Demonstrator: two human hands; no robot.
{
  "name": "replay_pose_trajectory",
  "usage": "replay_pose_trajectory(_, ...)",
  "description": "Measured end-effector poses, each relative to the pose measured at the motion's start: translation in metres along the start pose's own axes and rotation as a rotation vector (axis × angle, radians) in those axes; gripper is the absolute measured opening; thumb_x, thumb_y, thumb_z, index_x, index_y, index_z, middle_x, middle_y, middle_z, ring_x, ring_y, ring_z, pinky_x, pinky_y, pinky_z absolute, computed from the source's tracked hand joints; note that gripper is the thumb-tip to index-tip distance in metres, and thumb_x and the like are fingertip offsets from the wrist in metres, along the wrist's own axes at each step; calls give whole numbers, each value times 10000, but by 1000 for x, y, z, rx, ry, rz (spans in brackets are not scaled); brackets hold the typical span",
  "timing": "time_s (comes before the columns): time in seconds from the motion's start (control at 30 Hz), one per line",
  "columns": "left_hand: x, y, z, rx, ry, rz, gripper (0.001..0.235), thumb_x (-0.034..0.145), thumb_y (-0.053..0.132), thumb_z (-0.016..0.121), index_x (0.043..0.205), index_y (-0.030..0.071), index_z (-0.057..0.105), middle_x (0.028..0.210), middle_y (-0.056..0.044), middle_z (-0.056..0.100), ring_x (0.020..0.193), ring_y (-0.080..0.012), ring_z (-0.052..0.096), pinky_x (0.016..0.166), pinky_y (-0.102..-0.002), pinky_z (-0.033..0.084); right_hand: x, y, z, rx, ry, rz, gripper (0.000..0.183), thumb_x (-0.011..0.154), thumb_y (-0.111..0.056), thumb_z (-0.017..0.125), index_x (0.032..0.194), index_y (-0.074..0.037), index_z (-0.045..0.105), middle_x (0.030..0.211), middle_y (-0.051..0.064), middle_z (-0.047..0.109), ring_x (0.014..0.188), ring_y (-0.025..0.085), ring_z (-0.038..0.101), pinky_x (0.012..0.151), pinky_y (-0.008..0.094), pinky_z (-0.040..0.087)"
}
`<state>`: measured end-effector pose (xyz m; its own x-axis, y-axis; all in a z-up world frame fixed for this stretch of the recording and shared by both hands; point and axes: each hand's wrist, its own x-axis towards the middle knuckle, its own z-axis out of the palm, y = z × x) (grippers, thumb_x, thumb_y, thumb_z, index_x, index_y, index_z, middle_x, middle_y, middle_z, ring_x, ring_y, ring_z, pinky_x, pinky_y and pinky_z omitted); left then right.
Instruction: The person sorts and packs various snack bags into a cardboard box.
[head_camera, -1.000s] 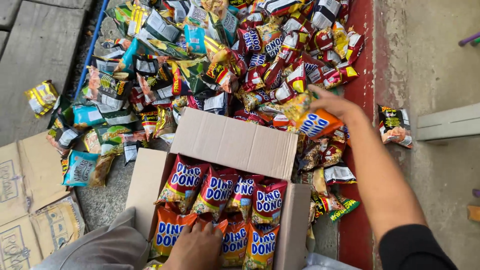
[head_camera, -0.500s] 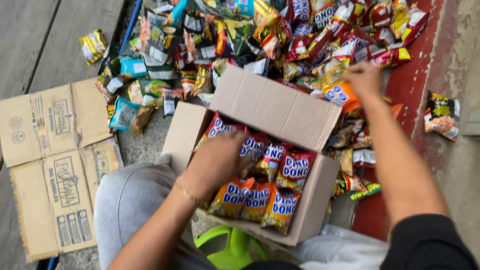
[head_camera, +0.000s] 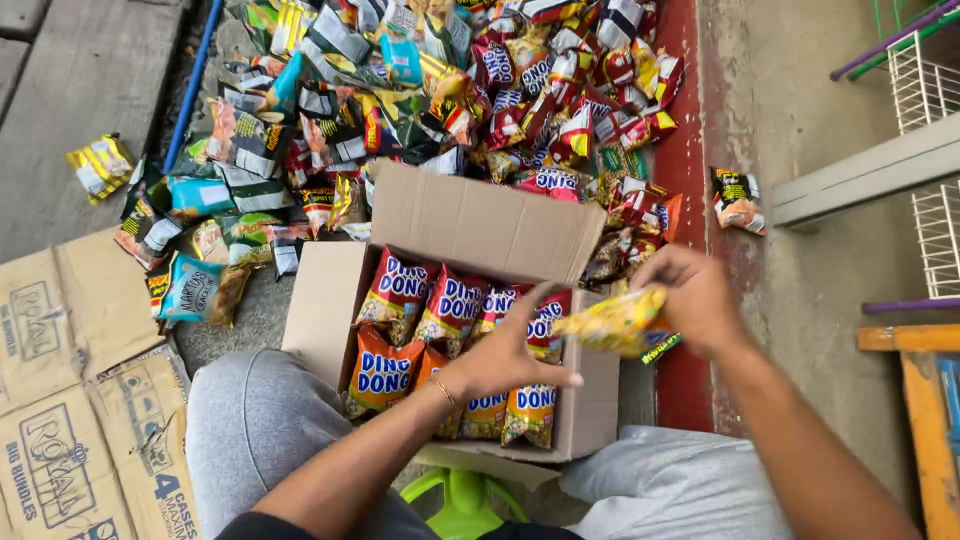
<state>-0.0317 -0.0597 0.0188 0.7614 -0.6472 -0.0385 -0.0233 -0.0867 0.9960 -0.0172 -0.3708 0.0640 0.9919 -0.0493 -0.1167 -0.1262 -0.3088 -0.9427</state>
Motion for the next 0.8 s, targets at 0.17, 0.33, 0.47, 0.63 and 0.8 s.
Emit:
replay_pose_trajectory(0.17,-7,24,10,-522,62,-255,620,770,304,809,1291,-3,672,1144,-127,767,982,-171,707,863,-350,584,7,-38,54,-58,-168,75,133,911,31,689,1025,-38,693,966,30,732,909,107,690,819,276,572)
replay_pose_trajectory(0.33,-3,29,-16,-252,153,-313,442,764,275,814,1118,23,730,963,-51,802,868,-132,754,818,-307,597,125,12,20,-732,76,-118,559,880,-64,745,1402,-124,556,1296,150,614,1178,290,598,956,443,523)
replay_pose_trajectory(0.47,-16,20,-16,-212,-11,-384,438,761,385,812,1056,64,774,955,-56,798,850,-167,762,822,-331,588,187,55,25,-1451,-225,-168,910,704,-141,785,1511,-356,422,1514,198,408,1374,389,407,1038,594,383)
replay_pose_trajectory(0.63,-38,11,5,273,-563,-374,541,934,570,657,964,47,790,855,-208,748,794,-347,715,767,-450,561,217,114,45,-1688,-471,-431,635,959,-177,510,1501,-502,451,1577,119,426,1396,346,466,1038,546,444)
replay_pose_trajectory(0.8,-60,-34,45,437,-729,-192,364,837,441,699,847,104,838,865,-162,781,832,-335,739,743,-474,571,210,129,31,-1783,-562,-441,496,1025,-229,450,1448,-473,538,1618,59,437,1391,293,527,1068,500,474)
